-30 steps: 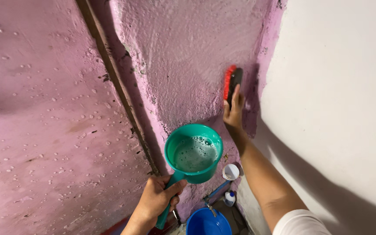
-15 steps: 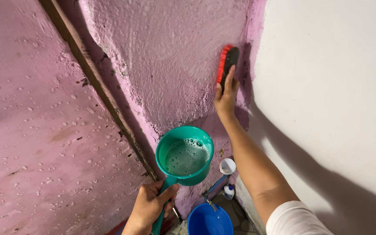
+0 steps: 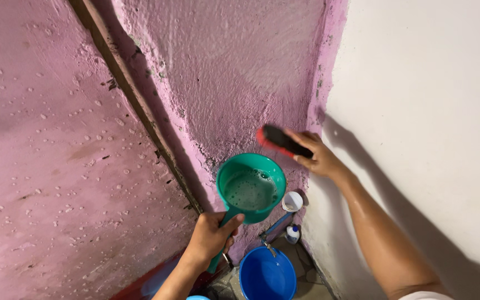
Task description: The person fills a bucket with water, adds liquid soap to a scoop, and uses a brush to scrub a pink-painted wall section. The person repeatedly dips the brush into the soapy water and scrubs the wall surface.
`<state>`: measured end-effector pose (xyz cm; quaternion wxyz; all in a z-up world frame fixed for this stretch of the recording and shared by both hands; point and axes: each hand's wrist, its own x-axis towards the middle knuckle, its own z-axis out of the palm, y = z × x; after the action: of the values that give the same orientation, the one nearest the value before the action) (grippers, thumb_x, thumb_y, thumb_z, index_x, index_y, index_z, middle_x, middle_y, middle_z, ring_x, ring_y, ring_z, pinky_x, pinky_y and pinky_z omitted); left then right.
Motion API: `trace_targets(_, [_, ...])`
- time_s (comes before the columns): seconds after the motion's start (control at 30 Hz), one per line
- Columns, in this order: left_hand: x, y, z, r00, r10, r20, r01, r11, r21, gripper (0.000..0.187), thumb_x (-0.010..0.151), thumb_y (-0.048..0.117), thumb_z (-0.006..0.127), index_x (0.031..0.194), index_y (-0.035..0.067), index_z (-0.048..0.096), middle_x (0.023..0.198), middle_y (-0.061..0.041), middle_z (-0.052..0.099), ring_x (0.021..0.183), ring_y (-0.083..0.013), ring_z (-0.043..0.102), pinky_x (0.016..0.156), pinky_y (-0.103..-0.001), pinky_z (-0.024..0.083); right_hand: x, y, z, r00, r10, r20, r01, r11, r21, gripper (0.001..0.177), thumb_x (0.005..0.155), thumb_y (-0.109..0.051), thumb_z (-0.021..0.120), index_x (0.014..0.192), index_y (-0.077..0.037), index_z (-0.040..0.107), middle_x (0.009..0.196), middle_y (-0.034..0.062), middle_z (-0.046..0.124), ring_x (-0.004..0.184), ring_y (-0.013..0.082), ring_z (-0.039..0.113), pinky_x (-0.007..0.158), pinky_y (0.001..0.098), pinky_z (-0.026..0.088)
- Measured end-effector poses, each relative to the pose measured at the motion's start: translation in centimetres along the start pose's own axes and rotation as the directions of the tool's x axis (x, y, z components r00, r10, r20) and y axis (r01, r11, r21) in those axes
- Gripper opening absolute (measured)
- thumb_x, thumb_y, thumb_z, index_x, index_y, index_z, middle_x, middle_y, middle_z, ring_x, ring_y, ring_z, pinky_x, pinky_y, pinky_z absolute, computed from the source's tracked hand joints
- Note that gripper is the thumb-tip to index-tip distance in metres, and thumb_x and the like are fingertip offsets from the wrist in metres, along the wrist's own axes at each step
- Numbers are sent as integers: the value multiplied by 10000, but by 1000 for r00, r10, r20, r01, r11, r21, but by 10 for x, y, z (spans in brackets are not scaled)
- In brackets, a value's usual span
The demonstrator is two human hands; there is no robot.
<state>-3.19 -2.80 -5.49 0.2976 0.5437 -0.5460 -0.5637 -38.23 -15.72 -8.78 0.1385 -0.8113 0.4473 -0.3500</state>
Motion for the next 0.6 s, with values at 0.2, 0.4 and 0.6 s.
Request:
trace_targets(0.2, [18, -13, 24, 997, 76, -12, -76, 997, 20, 399, 899, 250, 781, 642, -23, 644, 470, -40, 549, 378, -100, 470, 364, -298, 351, 21, -77, 24, 851, 130, 509, 297, 680, -671, 720, 799, -144, 685, 1471, -339, 519, 1410, 67, 532, 1334, 281, 422, 1021, 567, 310])
trace_targets(0.4, [21, -27, 34, 999, 22, -34, -23, 1000, -19, 387, 898, 247, 783, 655, -22, 649, 486, -45, 561, 384, -103, 494, 364, -288, 378, 8, -73, 58, 832, -13, 555, 400, 708, -583, 562, 888, -249, 689, 1435, -260, 564, 1228, 19, 606, 1261, 227, 495, 1098, 596, 297])
trace_targets(0.6, [17, -30, 17, 998, 12, -59, -17, 996, -85, 347, 899, 239, 767, 675, -4, 663, 489, -32, 545, 383, -96, 470, 369, -288, 375, 29, -41, 10, 992, -71, 105, 92, 973, -213, 660, 861, -344, 728, 1482, -253, 524, 1159, 62, 620, 1146, 249, 546, 976, 516, 391])
